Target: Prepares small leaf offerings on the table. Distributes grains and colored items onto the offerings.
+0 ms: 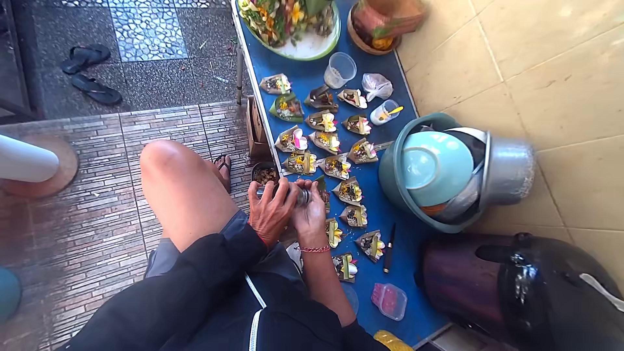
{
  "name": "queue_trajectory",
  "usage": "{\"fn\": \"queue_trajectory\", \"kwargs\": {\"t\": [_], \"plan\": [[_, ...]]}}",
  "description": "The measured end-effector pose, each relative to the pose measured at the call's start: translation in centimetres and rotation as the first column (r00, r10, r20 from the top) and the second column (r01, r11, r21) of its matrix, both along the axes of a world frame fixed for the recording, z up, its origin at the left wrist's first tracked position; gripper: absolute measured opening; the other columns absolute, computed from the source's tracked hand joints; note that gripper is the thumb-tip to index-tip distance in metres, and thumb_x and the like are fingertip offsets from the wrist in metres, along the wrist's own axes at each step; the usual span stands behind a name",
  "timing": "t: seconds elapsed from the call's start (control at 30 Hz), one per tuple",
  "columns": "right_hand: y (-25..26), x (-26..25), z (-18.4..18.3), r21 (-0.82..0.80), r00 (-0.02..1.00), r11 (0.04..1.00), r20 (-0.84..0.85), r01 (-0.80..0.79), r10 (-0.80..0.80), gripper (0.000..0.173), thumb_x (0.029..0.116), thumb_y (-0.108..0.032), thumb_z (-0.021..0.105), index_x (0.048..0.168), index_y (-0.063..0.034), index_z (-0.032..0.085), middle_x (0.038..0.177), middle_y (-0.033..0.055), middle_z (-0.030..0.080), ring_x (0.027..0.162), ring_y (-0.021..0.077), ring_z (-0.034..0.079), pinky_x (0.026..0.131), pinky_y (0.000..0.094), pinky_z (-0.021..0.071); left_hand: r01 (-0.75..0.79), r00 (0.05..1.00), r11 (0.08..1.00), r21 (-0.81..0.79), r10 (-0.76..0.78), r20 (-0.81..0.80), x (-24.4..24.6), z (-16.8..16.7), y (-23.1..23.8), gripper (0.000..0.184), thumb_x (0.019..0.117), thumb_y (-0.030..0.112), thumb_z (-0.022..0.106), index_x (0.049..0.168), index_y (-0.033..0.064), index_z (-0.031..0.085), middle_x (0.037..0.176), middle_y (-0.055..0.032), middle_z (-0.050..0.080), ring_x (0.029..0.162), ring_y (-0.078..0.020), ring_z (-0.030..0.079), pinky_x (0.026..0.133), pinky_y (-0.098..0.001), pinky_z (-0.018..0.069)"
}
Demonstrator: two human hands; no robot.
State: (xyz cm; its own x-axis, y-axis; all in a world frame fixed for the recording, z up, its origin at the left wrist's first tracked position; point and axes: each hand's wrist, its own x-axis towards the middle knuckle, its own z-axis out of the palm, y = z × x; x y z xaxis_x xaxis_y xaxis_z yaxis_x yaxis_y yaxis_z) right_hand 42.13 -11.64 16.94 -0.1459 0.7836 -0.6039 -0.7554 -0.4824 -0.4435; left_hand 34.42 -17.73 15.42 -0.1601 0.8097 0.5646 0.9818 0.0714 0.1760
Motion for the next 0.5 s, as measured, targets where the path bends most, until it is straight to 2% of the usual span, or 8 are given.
{"fn": "queue_trajectory", "kwargs": {"t": [0.2, 0.3, 0.4, 0.5], "plan": [[0.5, -0.1, -0.1, -0.01, 1.0, 1.0, 0.028, 0.001, -0.001, 0.04, 0.1131, -0.035, 0.032, 0.093, -0.0129, 0.059, 0.081, -0.0002, 0.066, 0.079, 0.0127, 0.069, 0.079, 0.0293, 0.059, 0.022, 1.0, 1.0, 0.009, -0.022, -0.002, -0.6, -1.1, 0.4, 0.027, 0.0906, 0.007, 0.066, 0.113, 0.0195, 0.073, 0.115, -0.0089, 0.069, 0.1, -0.029, 0.064, 0.094, -0.0532, 0.0388], [1.2, 0.2, -0.4, -0.019, 1.0, 1.0, 0.022, -0.02, 0.02, 0.04, 0.113, -0.035, 0.032, 0.092, -0.0132, 0.059, 0.08, -0.0004, 0.066, 0.079, 0.0129, 0.069, 0.08, 0.0304, 0.0596, 0.082, 0.974, 0.996, -0.019, -0.076, 0.213, -1.4, -1.6, 0.8, 0.031, 0.0817, 0.012, 0.075, 0.113, 0.0151, 0.074, 0.115, -0.0137, 0.069, 0.1, -0.0339, 0.067, 0.092, -0.0595, 0.0427], [2.1, 0.5, -0.2, -0.027, 0.993, 0.995, 0.067, -0.093, 0.094, 0.039, 0.1134, -0.036, 0.03, 0.092, -0.0159, 0.056, 0.08, -0.0027, 0.063, 0.079, 0.011, 0.067, 0.079, 0.0294, 0.0582, 0.144, 0.837, 0.987, -0.067, -0.085, 0.541, -2.3, -2.0, 0.8, 0.049, 0.0741, 0.02, 0.084, 0.119, 0.0068, 0.07, 0.122, -0.0201, 0.065, 0.106, -0.0402, 0.064, 0.093, -0.0643, 0.0428], [4.8, 1.6, -0.2, 0.026, 0.948, 0.968, 0.21, -0.25, 0.239, 0.038, 0.1134, -0.035, 0.029, 0.091, -0.0174, 0.055, 0.076, -0.0048, 0.059, 0.067, 0.0061, 0.059, 0.064, 0.0208, 0.0515, 0.159, 0.642, 0.985, -0.061, -0.056, 0.765, -3.3, -2.4, 1.0, 0.059, 0.0736, 0.025, 0.088, 0.124, 0.0033, 0.066, 0.126, -0.021, 0.061, 0.113, -0.0404, 0.06, 0.092, -0.0651, 0.0444]]}}
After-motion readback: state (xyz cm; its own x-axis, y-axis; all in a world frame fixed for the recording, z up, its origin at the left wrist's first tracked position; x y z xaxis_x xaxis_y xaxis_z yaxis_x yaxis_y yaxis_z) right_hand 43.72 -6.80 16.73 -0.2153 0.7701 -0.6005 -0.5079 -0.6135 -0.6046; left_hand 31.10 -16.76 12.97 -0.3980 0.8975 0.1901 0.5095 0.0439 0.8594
